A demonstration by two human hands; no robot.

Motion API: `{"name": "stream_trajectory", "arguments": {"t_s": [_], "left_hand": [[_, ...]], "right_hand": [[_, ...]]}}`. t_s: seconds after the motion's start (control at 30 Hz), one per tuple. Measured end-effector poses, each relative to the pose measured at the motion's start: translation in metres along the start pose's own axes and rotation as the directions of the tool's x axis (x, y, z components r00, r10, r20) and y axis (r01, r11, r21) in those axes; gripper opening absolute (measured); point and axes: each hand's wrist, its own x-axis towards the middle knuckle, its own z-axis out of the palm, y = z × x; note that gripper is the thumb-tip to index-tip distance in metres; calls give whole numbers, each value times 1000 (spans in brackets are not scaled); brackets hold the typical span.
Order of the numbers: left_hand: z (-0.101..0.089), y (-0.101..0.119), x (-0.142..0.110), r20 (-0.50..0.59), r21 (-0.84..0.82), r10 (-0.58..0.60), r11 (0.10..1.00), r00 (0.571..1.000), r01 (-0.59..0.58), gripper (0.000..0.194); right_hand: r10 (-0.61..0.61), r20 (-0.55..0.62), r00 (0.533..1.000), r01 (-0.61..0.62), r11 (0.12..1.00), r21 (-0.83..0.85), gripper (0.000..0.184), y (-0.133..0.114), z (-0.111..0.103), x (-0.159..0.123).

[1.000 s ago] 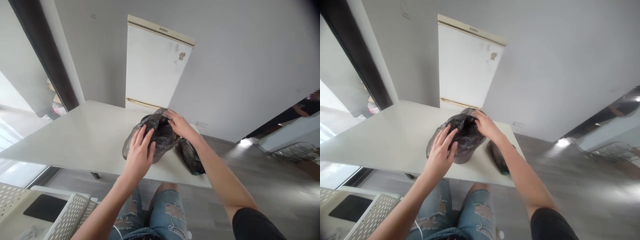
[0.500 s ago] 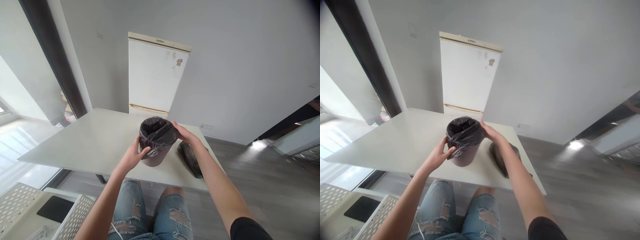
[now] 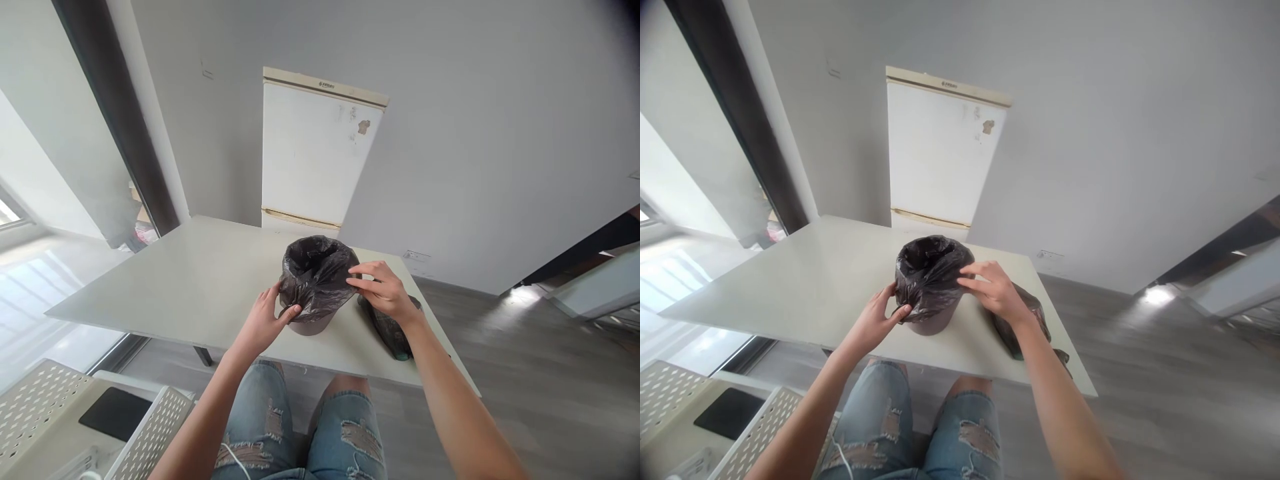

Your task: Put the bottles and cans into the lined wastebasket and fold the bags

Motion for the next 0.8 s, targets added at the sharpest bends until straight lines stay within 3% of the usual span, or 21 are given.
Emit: {"name": "stream_trajectory", "arguments": {"t_s": [0.1,0.27,0.37,0.47,0.57,0.67,0.73,0.8], "left_hand": [[-1,0,-2,-16,-49,3,999,1000,-3,75],[-5,-2,-3,-70,-122,10,992,997,-18,65],[-7,-6,9,-185,-145,42,987,982,-70,62],[-3,-8,34,-232,-290,135,936,963,-201,62],[7,-6,62,-194,-460,161,856,968,-234,68],[19,-3,80,-180,-511,130,835,975,-205,72],[27,-4,85,-192,-524,95,831,977,-184,75],[33,-9,85,-179,-534,36,835,983,-128,78]], "right_hand": [[2,-150,989,-1,1000,5,39,2,10,-14],[119,-310,943,-79,987,138,36,1,24,-31],[217,-411,886,-175,975,138,29,5,33,-36],[310,-477,822,-275,951,145,23,14,44,-41],[420,-356,835,-371,907,199,22,19,57,-47],[511,-115,852,-465,839,281,28,22,65,-53],[555,27,831,-531,779,334,37,23,66,-56],[632,32,774,-591,703,395,44,23,62,-56]]}}
